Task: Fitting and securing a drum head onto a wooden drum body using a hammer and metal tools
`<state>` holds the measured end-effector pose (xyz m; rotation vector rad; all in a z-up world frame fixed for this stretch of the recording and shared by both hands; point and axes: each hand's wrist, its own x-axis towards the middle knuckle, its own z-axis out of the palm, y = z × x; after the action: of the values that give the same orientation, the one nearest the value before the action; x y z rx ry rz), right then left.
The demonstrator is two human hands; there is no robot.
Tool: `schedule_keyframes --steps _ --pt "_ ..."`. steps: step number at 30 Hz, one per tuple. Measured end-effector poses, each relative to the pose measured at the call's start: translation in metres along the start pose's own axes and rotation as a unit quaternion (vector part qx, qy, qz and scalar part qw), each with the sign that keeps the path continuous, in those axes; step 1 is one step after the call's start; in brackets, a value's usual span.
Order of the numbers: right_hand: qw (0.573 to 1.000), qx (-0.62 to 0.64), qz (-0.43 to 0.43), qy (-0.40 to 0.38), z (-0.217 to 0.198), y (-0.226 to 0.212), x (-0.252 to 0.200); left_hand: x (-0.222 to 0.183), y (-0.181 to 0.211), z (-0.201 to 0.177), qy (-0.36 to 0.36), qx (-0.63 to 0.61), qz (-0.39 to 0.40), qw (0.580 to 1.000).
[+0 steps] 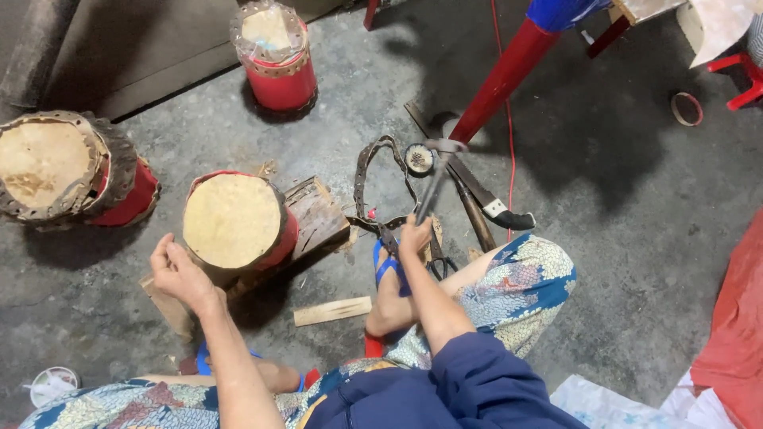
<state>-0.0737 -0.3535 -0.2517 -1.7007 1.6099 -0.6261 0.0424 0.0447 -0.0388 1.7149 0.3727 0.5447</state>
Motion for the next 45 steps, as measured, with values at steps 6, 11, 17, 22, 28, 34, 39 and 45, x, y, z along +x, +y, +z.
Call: schedule_keyframes --steps 6,11,17,22,28,34,39,45 --pt "0.984 -0.038 0.133 0.114 0.013 0.06 0.066 -0.005 0.015 0.006 -0.016 -0.049 -0.056 0.997" --pt "0.971 0.008 0.227 0.078 -0.02 0.051 0.056 -0.006 0.021 0.009 -0.009 -0.053 -0.059 0.997" --pt "0.966 -0.023 0.251 0.063 -0.009 0.063 0.07 -0.013 0.04 0.015 -0.012 -0.06 -0.063 0.996" --pt "0.968 -0.061 0.239 0.052 -0.012 0.045 0.06 -0.014 0.046 0.008 -0.021 -0.068 -0.077 0.995" --pt "0.972 -0.21 -0.07 0.077 -0.041 -0.025 0.006 -0.014 0.047 0.005 -0.035 -0.077 -0.078 0.993" --pt "0.85 -0.224 -0.424 -0.217 -0.035 -0.05 -0.046 -0.015 0.04 0.003 -0.043 -0.094 -0.062 0.993" --pt "0.821 -0.352 -0.424 -0.147 0.027 0.033 -0.009 -0.011 0.033 -0.001 -0.052 -0.084 -0.07 0.993" --pt "0.923 0.021 -0.319 -0.216 -0.04 -0.132 -0.042 -0.007 0.017 -0.006 -0.044 -0.075 -0.065 0.994"
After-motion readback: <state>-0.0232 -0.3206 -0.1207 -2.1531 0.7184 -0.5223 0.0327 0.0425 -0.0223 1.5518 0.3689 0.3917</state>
